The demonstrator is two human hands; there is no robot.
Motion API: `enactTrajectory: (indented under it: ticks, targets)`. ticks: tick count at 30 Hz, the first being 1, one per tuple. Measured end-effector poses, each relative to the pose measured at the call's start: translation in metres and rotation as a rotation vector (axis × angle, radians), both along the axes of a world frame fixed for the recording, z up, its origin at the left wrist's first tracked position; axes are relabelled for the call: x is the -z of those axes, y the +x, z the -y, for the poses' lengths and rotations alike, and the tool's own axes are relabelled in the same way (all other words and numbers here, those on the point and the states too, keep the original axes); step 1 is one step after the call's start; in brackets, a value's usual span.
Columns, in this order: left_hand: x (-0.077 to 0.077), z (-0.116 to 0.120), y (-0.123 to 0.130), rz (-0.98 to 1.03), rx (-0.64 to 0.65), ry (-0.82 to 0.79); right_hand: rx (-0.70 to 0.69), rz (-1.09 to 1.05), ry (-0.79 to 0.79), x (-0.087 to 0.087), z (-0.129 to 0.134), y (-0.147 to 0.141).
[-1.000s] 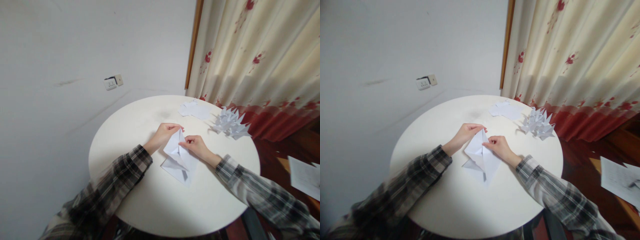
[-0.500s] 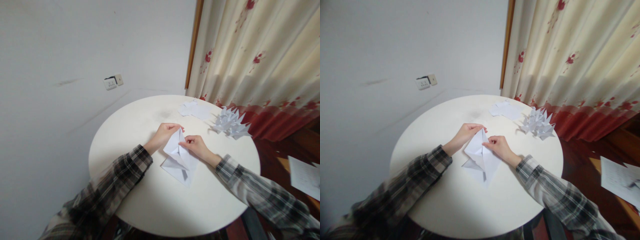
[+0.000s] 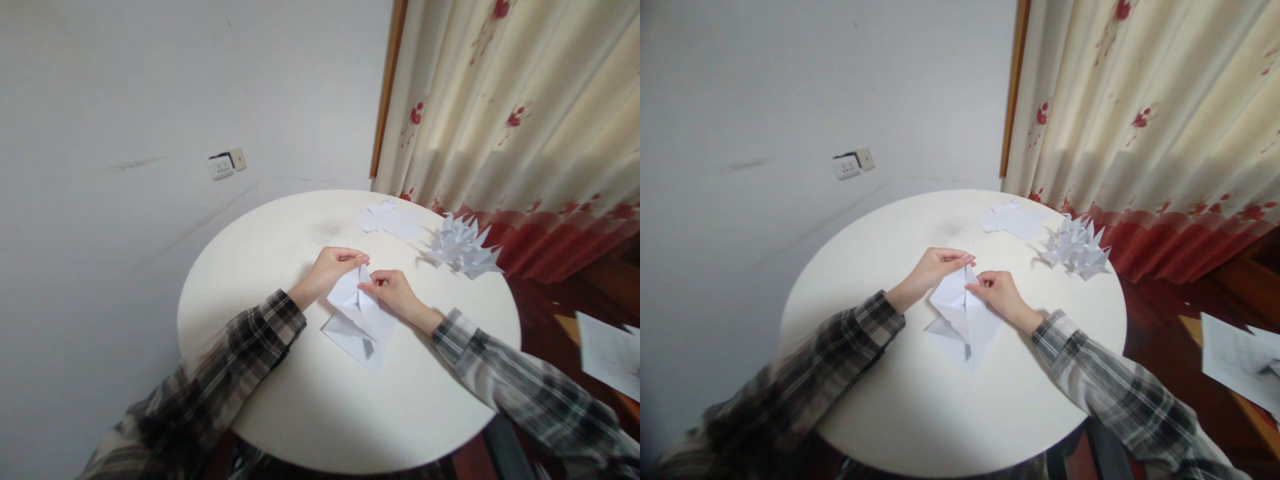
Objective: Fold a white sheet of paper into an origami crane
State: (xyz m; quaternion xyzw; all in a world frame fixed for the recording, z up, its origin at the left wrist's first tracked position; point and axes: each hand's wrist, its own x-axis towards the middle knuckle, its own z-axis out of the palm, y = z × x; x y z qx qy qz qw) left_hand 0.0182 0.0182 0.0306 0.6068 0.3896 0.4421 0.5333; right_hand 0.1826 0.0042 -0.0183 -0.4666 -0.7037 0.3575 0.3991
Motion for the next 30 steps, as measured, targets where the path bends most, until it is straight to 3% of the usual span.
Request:
enactTrajectory:
  ticks: [21,30]
  targets:
    - [-0.0004,0.0021,0.0033,0.092,-0.111,-0.133,-0.078,-0.056,-0.088,0.0027,-0.0008,-0.0007]
    - [0.0057,-0.0018,0.0019,0.028,-0.036,-0.095,-0.066,-0.048,-0.079,0.0030,-0.0022,-0.0014]
